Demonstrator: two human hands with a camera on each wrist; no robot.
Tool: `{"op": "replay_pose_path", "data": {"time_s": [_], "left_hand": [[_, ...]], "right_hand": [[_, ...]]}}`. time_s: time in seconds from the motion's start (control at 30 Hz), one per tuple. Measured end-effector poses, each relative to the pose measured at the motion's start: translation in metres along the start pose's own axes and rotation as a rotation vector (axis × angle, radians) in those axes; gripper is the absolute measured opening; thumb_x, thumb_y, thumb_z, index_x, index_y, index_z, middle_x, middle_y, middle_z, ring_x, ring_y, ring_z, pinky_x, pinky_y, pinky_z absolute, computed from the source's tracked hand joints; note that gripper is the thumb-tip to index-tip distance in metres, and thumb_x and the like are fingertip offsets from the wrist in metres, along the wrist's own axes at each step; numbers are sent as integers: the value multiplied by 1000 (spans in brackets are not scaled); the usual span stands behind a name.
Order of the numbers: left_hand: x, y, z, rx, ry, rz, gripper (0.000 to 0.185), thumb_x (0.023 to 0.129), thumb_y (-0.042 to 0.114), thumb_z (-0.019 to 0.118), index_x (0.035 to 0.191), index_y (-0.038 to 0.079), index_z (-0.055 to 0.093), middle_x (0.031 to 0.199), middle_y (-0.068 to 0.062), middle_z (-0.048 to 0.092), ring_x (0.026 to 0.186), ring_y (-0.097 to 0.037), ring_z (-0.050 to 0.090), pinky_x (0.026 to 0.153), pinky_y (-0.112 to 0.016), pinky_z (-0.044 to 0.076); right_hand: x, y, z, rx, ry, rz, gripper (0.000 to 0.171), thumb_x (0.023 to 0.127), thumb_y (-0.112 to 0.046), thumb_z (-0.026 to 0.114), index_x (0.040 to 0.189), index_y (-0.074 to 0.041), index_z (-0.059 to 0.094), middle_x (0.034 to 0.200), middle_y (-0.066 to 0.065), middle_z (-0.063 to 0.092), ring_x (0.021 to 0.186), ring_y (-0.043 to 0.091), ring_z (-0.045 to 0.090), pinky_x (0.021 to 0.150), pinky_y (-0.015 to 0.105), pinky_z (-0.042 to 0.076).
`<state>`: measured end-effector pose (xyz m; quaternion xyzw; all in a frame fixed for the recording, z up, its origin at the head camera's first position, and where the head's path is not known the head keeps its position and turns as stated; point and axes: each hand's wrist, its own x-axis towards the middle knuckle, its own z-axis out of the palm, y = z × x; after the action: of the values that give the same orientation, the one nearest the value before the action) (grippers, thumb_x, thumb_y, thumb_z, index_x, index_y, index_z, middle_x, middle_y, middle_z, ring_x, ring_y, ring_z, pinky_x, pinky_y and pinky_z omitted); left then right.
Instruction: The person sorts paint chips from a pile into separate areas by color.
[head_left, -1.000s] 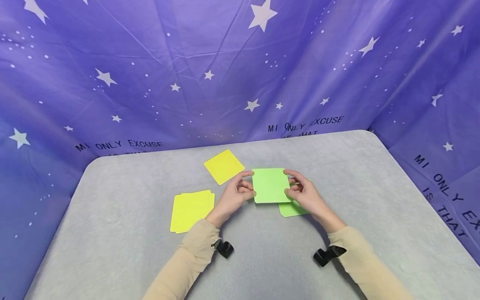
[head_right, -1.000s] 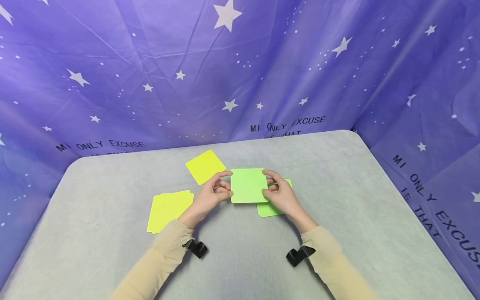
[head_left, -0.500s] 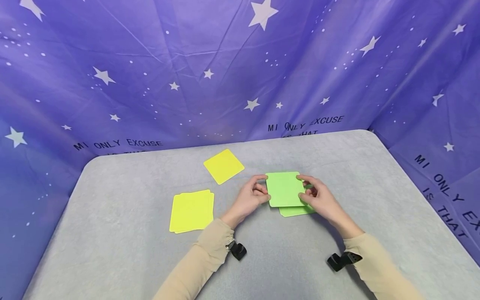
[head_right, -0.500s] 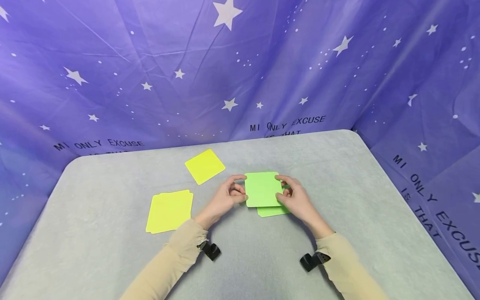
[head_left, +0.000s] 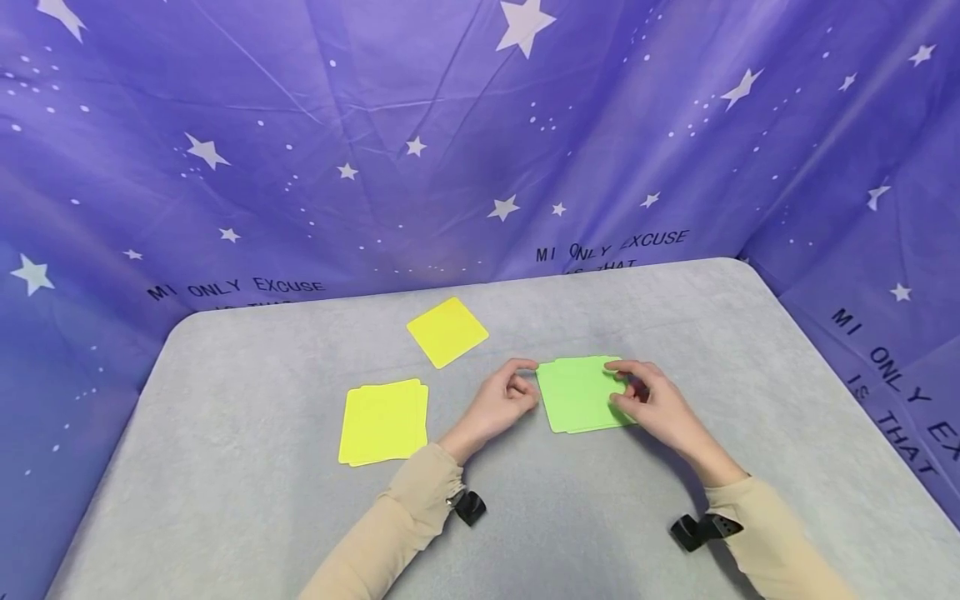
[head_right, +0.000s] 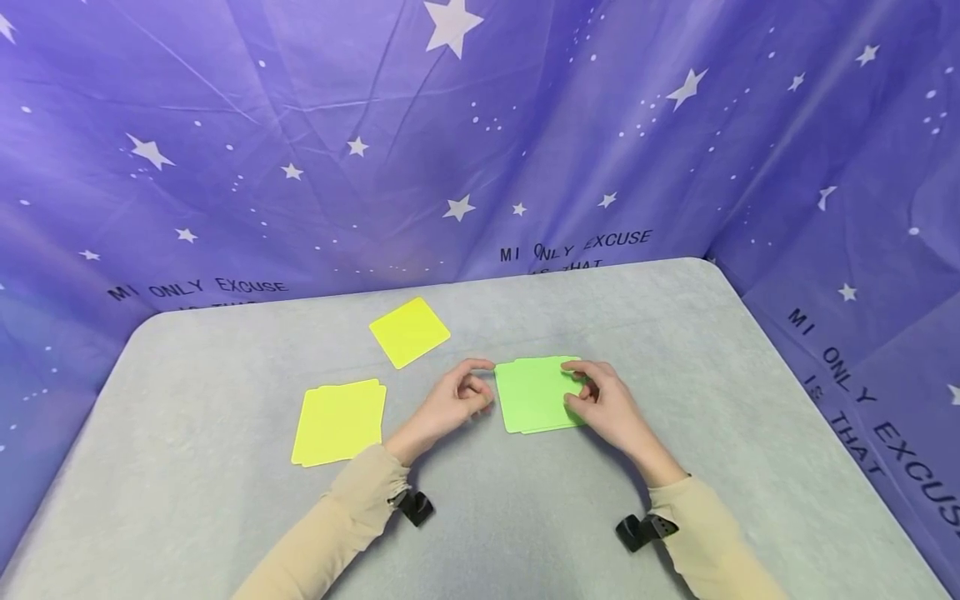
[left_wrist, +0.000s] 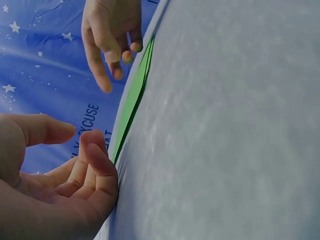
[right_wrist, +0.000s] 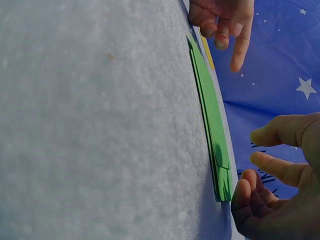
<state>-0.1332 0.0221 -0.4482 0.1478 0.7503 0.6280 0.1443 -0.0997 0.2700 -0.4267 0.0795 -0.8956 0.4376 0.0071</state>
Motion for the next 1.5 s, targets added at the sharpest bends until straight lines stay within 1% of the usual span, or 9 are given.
{"op": "replay_pose_path", "data": {"time_s": [0.2,0.4,0.53,0.7,0.83,0.97,1.17,1.33,1.5], "left_hand": [[-4,0,-8,6,0,6,35,88,-4,58,123,-3,56,79,-7,64,69,-23,62,60,-21,43],[-6,2,-13,-8,-6,6,35,89,-6,57,124,-3,55,84,-14,66,76,-34,64,61,-21,44],[-8,1,-18,-19,8,13,35,89,-6,56,124,-3,55,86,-17,66,77,-37,64,61,-22,46],[-11,0,-28,3,37,14,34,89,-6,55,123,-4,55,85,-17,66,75,-35,64,61,-21,47],[-17,-2,-40,20,72,11,34,89,-6,55,123,-5,54,84,-16,66,73,-32,63,59,-21,46],[-23,-4,-54,50,120,1,36,88,-6,55,123,-4,54,84,-12,66,72,-27,62,59,-23,45],[-32,-9,-77,100,209,-55,36,90,-2,57,125,0,55,89,-8,66,78,-21,61,63,-25,47],[-37,-12,-96,150,295,-58,34,90,-1,56,123,-2,55,94,-12,65,84,-21,60,69,-27,47],[-39,-11,-115,138,361,-97,36,90,-2,56,126,-2,53,99,-18,64,86,-23,60,71,-27,46]], "right_hand": [[3,0,2,5,-10,10,37,86,0,67,121,5,60,97,15,54,74,15,49,60,23,42],[8,-3,8,28,-24,21,37,86,-1,68,122,6,59,97,16,55,76,17,51,62,24,43],[11,-6,11,40,-24,26,37,87,-2,67,122,5,59,99,16,56,78,19,52,64,25,44],[16,-11,16,44,-17,15,35,87,0,66,120,5,60,101,18,57,79,20,54,67,25,45],[21,-16,21,58,-17,-1,35,86,1,65,120,6,60,103,20,57,79,20,55,70,26,46],[27,-20,26,66,-27,0,35,86,0,65,120,5,60,108,21,57,80,21,55,72,28,47],[36,-26,33,91,-53,14,36,86,1,65,122,3,60,113,22,57,83,23,56,74,30,48],[48,-31,39,144,-77,9,37,86,1,64,122,5,59,112,23,58,83,23,56,70,25,48],[61,-38,49,185,-105,11,36,86,1,64,122,6,59,113,24,58,84,24,57,67,24,48]]}}
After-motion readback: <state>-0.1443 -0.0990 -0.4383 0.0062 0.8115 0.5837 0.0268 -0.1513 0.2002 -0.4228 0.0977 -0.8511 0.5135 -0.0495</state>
